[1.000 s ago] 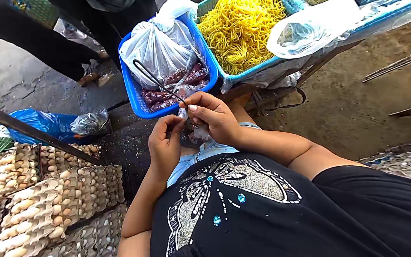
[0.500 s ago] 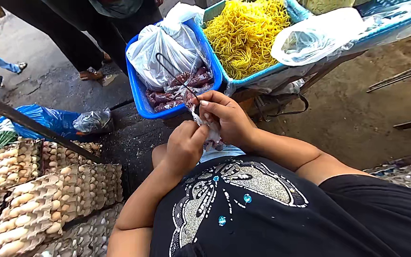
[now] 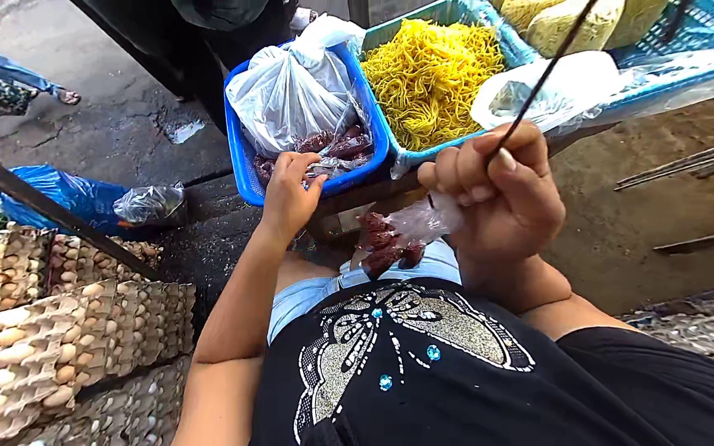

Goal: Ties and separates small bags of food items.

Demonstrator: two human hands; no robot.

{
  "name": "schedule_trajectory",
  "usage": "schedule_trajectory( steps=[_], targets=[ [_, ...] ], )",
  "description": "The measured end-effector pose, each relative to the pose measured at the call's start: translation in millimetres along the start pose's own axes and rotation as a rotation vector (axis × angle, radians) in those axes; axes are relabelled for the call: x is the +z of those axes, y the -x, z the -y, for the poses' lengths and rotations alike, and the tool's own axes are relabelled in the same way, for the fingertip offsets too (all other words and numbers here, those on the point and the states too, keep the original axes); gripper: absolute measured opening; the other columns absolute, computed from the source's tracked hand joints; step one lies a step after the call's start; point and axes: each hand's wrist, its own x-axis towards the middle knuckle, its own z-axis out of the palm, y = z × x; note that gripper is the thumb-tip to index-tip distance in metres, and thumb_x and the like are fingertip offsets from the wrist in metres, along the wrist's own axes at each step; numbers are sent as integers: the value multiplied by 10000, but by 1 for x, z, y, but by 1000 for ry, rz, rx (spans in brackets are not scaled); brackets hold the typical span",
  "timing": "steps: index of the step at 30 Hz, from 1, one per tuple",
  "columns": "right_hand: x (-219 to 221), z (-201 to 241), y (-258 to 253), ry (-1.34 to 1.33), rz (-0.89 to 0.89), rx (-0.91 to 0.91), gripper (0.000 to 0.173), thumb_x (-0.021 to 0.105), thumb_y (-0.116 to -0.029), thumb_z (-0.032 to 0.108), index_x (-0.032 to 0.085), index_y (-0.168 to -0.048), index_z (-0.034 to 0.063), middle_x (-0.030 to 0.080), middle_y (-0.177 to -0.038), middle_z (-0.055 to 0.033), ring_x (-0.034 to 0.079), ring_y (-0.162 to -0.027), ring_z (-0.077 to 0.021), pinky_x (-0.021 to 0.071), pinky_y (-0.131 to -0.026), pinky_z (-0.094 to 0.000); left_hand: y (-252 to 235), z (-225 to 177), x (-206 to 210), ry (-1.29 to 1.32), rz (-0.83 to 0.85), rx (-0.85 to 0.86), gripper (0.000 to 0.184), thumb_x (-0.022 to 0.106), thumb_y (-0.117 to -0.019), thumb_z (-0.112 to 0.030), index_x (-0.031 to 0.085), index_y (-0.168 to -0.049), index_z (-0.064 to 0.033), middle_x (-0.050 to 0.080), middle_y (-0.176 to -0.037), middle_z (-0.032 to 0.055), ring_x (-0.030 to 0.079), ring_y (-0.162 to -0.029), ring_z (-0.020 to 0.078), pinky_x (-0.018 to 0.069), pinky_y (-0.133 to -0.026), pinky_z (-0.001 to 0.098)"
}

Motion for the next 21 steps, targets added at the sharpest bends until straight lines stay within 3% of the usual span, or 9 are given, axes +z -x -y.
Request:
schedule_trajectory(
  steps=[2, 4, 8, 12, 14, 17, 21],
  targets=[
    [0, -6, 3, 42, -9, 33, 170, 511, -1044, 193, 669, -1096, 155, 555, -721, 69, 535, -629, -51, 503, -633, -237, -13, 12, 11, -59, 158, -86, 367, 728, -929, -199, 694, -1245, -16, 627, -1225, 258, 620, -1129, 400, 513, -977, 543],
    [-2, -12, 6, 70, -29, 75, 186, 519, -1044, 183, 688, -1113, 152, 572, -729, 70, 531, -623, -37, 493, -619, -214, -18, 15, 25, -90, 223, -83, 391, 755, -925, -276, 718, -1227, -30, 638, -1224, 260, 591, -1190, 433, 475, -1023, 580],
    [-7, -17, 7, 131, -62, 91, 206, 487, -1049, 147, 679, -1122, 136, 569, -741, 64, 520, -620, -28, 474, -598, -193, -11, 11, 38, 21, 14, 61, 145, 669, -961, -122, 785, -969, -38, 701, -1105, 177, 636, -1104, 343, 485, -1001, 494],
    [-12, -23, 7, 142, -79, 121, 205, 490, -1044, 127, 677, -1127, 130, 599, -797, 56, 535, -645, -26, 482, -609, -191, 3, -19, -4, 139, -199, 131, 223, 566, -1041, -120, 693, -1088, 56, 699, -1150, 181, 655, -1129, 247, 520, -1012, 400],
    [-12, -26, 7, 143, -65, 153, 207, 482, -1050, 130, 672, -1132, 126, 599, -815, 52, 532, -657, -25, 480, -617, -190, 11, -31, -33, 207, -322, 136, 230, 518, -1073, -123, 620, -1154, 66, 694, -1156, 141, 672, -1089, 156, 553, -971, 340],
    [-5, -34, 7, 149, -37, 180, 208, 474, -1055, 141, 674, -1115, 142, 585, -776, 61, 524, -642, -16, 469, -602, -175, 22, -48, -60, 262, -449, 150, 119, 536, -1068, -122, 580, -1147, -45, 692, -1086, 2, 685, -990, 64, 584, -866, 261],
    [6, -49, 12, 84, 24, 220, 209, 493, -1045, 111, 677, -1138, 140, 668, -909, 60, 555, -698, 5, 484, -630, -172, 39, -57, -46, 234, -229, 92, 159, 611, -1026, -114, 631, -1110, 21, 670, -994, 69, 654, -835, 63, 581, -746, 239]
  ],
)
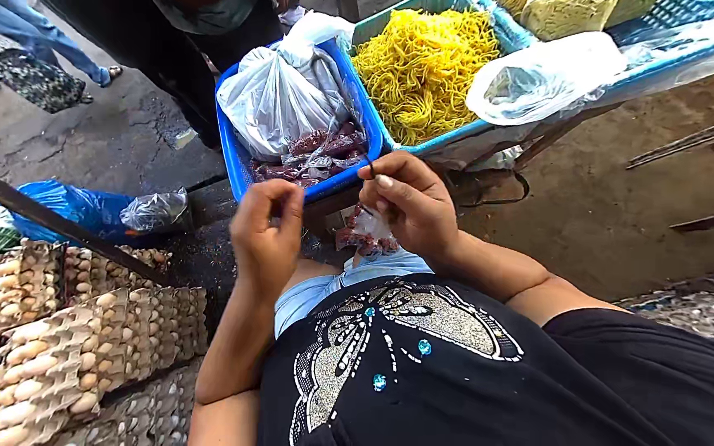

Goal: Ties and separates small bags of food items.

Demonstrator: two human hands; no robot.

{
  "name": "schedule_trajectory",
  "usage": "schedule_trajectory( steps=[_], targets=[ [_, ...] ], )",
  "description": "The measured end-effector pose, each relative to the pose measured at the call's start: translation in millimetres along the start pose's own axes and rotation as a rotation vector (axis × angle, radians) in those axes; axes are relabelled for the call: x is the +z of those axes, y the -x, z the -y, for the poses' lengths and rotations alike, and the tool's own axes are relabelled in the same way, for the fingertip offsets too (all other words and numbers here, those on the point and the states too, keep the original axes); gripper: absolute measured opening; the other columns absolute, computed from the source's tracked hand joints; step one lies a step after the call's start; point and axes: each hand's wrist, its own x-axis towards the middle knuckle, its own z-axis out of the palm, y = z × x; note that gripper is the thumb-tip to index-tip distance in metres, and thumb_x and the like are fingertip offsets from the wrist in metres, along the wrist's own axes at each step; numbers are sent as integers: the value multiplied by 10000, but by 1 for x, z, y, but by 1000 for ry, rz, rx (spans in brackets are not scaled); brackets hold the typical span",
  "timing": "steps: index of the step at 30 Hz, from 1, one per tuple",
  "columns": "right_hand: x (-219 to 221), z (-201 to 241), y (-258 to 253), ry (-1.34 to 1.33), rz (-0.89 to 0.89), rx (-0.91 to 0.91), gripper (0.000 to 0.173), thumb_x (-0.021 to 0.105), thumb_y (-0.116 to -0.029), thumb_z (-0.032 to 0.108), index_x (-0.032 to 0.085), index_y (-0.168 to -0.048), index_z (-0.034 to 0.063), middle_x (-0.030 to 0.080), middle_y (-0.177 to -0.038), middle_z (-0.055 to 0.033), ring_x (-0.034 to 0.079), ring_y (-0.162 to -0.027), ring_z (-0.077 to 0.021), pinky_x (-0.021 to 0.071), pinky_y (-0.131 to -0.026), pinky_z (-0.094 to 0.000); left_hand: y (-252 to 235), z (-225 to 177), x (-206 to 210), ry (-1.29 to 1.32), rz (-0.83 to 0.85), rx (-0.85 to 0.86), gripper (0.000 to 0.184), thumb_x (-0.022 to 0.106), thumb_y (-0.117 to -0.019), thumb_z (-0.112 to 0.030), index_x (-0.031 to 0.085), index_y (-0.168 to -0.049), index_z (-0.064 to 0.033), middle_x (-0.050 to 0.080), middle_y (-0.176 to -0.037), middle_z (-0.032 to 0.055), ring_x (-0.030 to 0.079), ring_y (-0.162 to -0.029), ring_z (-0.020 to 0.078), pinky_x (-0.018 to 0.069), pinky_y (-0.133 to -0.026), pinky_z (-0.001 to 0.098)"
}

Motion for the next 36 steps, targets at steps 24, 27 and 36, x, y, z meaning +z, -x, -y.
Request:
schedule_trajectory(
  steps=[24, 27, 36],
  targets=[
    [14, -2, 3, -22, -252, 384, 239, 437, -1051, 130, 675, -1051, 113, 496, -659, 45, 428, -526, -13, 375, -501, -143, 37, 16, 63, -192, 114, 516, 138, 575, -962, -21, 711, -963, 5, 672, -856, 140, 667, -806, 228, 565, -747, 307],
    [16, -4, 2, -37, -265, 396, 238, 428, -1057, 138, 666, -1072, 123, 495, -665, 50, 438, -536, -12, 388, -513, -146, 42, 17, 70, -133, 169, 527, 131, 577, -975, -34, 704, -946, -12, 681, -841, 135, 676, -774, 224, 575, -711, 311],
    [2, -3, -1, -44, -196, 137, 245, 424, -1057, 113, 666, -1082, 142, 562, -729, 70, 513, -617, -9, 457, -586, -160, -10, 76, 55, -159, 248, -39, 364, 584, -1023, -195, 603, -1290, 51, 684, -1057, 197, 678, -922, 286, 574, -801, 434]
  ],
)
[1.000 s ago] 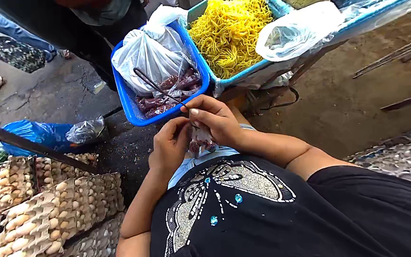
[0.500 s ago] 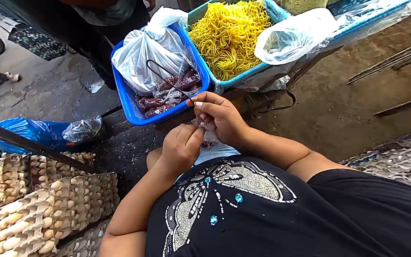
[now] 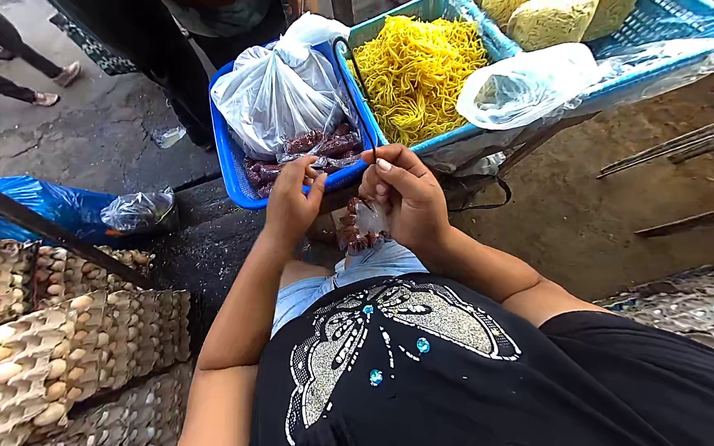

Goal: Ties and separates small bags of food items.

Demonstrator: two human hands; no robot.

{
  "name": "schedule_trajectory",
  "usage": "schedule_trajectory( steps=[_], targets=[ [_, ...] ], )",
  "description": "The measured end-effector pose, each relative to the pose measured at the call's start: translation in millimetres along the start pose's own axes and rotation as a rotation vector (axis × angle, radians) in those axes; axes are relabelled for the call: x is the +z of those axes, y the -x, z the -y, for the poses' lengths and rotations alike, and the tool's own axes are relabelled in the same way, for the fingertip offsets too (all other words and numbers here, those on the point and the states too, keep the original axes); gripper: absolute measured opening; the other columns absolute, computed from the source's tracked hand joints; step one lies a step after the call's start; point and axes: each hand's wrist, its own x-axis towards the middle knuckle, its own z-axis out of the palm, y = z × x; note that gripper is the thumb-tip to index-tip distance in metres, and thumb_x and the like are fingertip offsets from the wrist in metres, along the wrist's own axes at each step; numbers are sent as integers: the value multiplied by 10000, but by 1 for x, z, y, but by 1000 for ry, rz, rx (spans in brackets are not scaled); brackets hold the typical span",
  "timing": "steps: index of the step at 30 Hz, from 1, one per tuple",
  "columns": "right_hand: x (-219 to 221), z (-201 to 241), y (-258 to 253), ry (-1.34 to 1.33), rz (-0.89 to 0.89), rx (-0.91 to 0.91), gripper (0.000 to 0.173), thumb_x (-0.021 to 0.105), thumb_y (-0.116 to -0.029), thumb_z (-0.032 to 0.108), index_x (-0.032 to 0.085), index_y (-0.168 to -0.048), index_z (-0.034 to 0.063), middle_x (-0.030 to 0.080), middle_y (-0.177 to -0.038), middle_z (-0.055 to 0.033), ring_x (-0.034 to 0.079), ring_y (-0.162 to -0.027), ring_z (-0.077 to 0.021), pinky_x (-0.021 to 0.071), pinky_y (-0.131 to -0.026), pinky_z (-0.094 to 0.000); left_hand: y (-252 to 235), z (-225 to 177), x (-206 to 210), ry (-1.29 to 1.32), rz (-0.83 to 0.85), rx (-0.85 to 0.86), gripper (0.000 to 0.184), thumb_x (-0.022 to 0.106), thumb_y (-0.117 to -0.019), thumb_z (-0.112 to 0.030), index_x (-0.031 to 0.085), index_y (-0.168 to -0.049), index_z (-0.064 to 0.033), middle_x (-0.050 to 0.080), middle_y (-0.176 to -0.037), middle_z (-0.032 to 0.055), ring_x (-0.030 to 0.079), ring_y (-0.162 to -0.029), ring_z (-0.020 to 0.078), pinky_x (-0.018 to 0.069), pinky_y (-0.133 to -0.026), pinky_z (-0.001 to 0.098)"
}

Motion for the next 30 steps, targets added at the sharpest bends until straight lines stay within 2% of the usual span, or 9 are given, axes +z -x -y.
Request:
schedule_trajectory(
  steps=[2, 4, 7, 10, 15, 19, 22, 25, 30],
  targets=[
    [-4, 3, -1, 8, -6, -32, 245, 426, -1057, 118, 667, -1091, 140, 562, -725, 68, 519, -619, -15, 465, -595, -168, -9, 14, 1, -98, 124, -156, 393, 623, -1015, -243, 635, -1292, 36, 653, -1191, 245, 649, -1081, 385, 529, -949, 537],
    [-8, 8, -1, 35, -7, -47, 236, 420, -1065, 150, 652, -1110, 150, 535, -722, 61, 503, -617, -26, 457, -596, -181, -6, 17, 7, -121, 204, -209, 419, 635, -1018, -289, 644, -1294, 27, 676, -1196, 242, 648, -1131, 409, 484, -1017, 593],
    [-13, 10, -6, 47, -51, -78, 252, 404, -1066, 141, 654, -1098, 163, 561, -723, 76, 518, -616, -18, 468, -601, -179, -4, 18, 12, -144, 209, -212, 425, 630, -1021, -306, 650, -1284, 28, 725, -1117, 210, 670, -1095, 410, 463, -1012, 622],
    [-16, 9, -10, 20, -106, -102, 250, 404, -1050, 107, 652, -1075, 127, 555, -700, 73, 525, -615, -39, 481, -620, -214, -16, 18, 8, -148, 347, -292, 534, 600, -1029, -411, 603, -1379, -7, 696, -1178, 226, 632, -1170, 413, 432, -1047, 634],
    [-18, 12, -8, 15, -73, -122, 245, 412, -1052, 102, 651, -1105, 114, 563, -705, 65, 522, -610, -38, 475, -609, -210, -25, 23, 7, -158, 405, -287, 408, 614, -1027, -386, 737, -1100, -4, 683, -1082, 236, 627, -1124, 410, 463, -1008, 590],
    [-19, 12, -4, 75, -87, -113, 245, 406, -1068, 130, 645, -1117, 154, 548, -707, 87, 510, -599, 9, 443, -582, -134, -23, 15, -7, -93, 409, -290, 289, 635, -1027, -252, 747, -1141, -11, 708, -1133, 208, 650, -1146, 360, 471, -1028, 554],
    [-20, 9, -6, 70, -77, -89, 250, 408, -1068, 134, 652, -1116, 158, 552, -710, 82, 513, -603, 1, 453, -594, -144, -20, 23, -17, 29, 311, -371, 285, 540, -1061, -192, 743, -1159, -18, 726, -1157, 178, 675, -1134, 294, 483, -1022, 525],
    [-17, 6, -7, 61, -46, -59, 250, 399, -1073, 154, 644, -1121, 151, 523, -717, 57, 487, -597, -26, 440, -578, -175, -16, 34, -17, 105, 175, -444, 285, 530, -1015, -112, 729, -1202, -30, 727, -1176, 149, 687, -1108, 227, 513, -1006, 447],
    [-13, -1, -11, 9, -44, -58, 228, 442, -1048, 127, 663, -1098, 148, 554, -722, 65, 520, -625, -42, 473, -626, -212, -8, 33, -2, -112, -163, -301, 196, 627, -982, -84, 748, -1078, 36, 741, -1057, 207, 707, -1052, 333, 532, -986, 485]
  ],
)
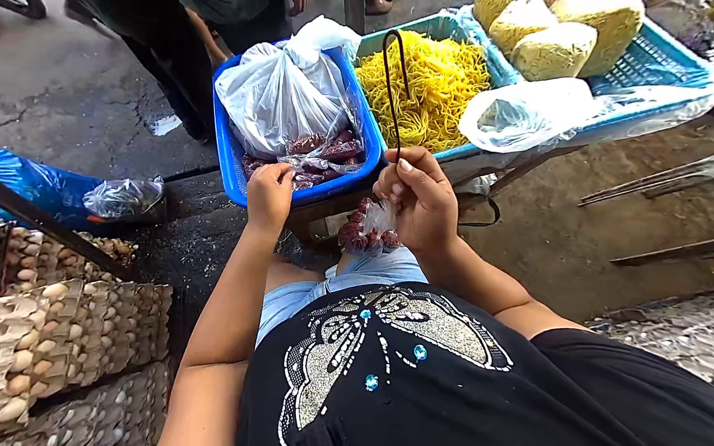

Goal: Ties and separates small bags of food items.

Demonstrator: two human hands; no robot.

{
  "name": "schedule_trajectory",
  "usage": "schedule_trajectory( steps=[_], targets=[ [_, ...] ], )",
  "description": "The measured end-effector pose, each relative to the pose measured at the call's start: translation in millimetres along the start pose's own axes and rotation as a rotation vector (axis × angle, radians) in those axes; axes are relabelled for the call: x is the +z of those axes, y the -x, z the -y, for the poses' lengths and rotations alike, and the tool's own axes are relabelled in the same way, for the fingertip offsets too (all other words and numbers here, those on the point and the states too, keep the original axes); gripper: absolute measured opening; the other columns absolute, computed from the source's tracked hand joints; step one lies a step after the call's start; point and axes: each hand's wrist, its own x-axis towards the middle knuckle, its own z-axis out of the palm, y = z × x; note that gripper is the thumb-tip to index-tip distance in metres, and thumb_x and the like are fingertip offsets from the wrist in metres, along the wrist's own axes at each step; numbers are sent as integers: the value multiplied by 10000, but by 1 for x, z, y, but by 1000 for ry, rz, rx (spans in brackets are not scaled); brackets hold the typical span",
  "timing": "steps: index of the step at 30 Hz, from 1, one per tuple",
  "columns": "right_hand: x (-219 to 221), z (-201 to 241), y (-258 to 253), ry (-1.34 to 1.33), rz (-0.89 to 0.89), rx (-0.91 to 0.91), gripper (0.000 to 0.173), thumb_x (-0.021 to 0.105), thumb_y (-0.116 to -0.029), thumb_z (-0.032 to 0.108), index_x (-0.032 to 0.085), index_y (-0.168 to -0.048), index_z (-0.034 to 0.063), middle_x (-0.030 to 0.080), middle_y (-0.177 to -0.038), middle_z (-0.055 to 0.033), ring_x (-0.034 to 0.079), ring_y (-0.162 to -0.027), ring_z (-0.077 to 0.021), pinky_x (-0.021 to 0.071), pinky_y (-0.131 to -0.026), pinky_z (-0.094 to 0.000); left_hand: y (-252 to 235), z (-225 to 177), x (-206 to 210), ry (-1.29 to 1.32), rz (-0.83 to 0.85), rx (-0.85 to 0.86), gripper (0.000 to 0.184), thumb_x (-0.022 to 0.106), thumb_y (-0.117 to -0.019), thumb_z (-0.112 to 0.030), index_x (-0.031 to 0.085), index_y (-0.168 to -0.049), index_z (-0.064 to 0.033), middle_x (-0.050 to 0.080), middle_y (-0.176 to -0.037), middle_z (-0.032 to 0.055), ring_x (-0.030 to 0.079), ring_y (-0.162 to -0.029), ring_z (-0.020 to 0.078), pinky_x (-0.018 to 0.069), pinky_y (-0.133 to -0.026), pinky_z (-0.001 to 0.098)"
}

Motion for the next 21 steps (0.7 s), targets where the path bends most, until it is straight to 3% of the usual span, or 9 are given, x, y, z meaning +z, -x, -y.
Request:
schedule_trajectory(
  steps=[4, 7, 9, 13, 15, 17, 19, 21],
  targets=[
    [3, 2, -4, 3, 23, 8, 235, 440, -1049, 137, 671, -1082, 168, 544, -710, 67, 515, -616, -37, 467, -607, -200, 7, -9, -7, 39, -230, 186, 162, 648, -984, -97, 730, -989, 42, 724, -975, 186, 690, -989, 310, 537, -937, 431],
    [4, 0, -1, 18, 45, 23, 226, 462, -1045, 153, 683, -1072, 187, 540, -701, 71, 513, -616, -24, 468, -606, -191, 16, -32, -30, 108, -270, 273, 148, 654, -996, -140, 693, -1003, 3, 600, -1117, 164, 578, -1106, 254, 483, -993, 356],
    [5, -3, -1, 33, 58, 29, 233, 468, -1036, 146, 695, -1064, 191, 560, -704, 72, 525, -624, -18, 474, -616, -185, 17, -42, -38, 115, -241, 317, 140, 634, -994, -123, 682, -1019, 6, 644, -1174, 182, 602, -1166, 272, 484, -1034, 396],
    [11, -3, -3, 27, 53, 34, 249, 472, -1025, 116, 712, -1044, 182, 588, -701, 77, 544, -632, -16, 481, -634, -188, 25, -49, -50, 238, -302, 271, 154, 651, -987, -98, 671, -1061, 36, 690, -981, 107, 668, -914, 112, 562, -858, 263],
    [11, -1, -2, 16, 63, 37, 246, 475, -1027, 117, 709, -1050, 192, 583, -703, 81, 543, -633, -12, 482, -629, -180, 33, -56, -64, 393, -353, 279, 149, 685, -973, -82, 660, -1081, 17, 686, -979, 35, 660, -880, 38, 570, -815, 217],
    [12, 0, 0, 21, 108, 26, 237, 473, -1034, 125, 697, -1066, 196, 561, -704, 82, 528, -629, -13, 471, -618, -180, 42, -65, -74, 513, -342, 333, 131, 694, -965, -69, 657, -1091, -60, 685, -997, -47, 660, -895, 10, 578, -827, 213],
    [16, 1, 1, 52, 185, 6, 234, 481, -1035, 125, 694, -1084, 207, 594, -747, 85, 540, -657, -6, 477, -640, -181, 49, -73, -76, 527, -252, 348, 121, 681, -974, -77, 645, -1089, -86, 674, -1011, -53, 651, -893, 9, 579, -811, 207],
    [21, 1, 3, 102, 279, -25, 226, 505, -1040, 126, 699, -1112, 215, 656, -841, 98, 559, -690, 26, 492, -654, -158, 55, -74, -65, 518, -164, 291, 104, 681, -974, -79, 658, -1068, -42, 691, -982, -7, 657, -798, 11, 586, -708, 193]
  ],
)
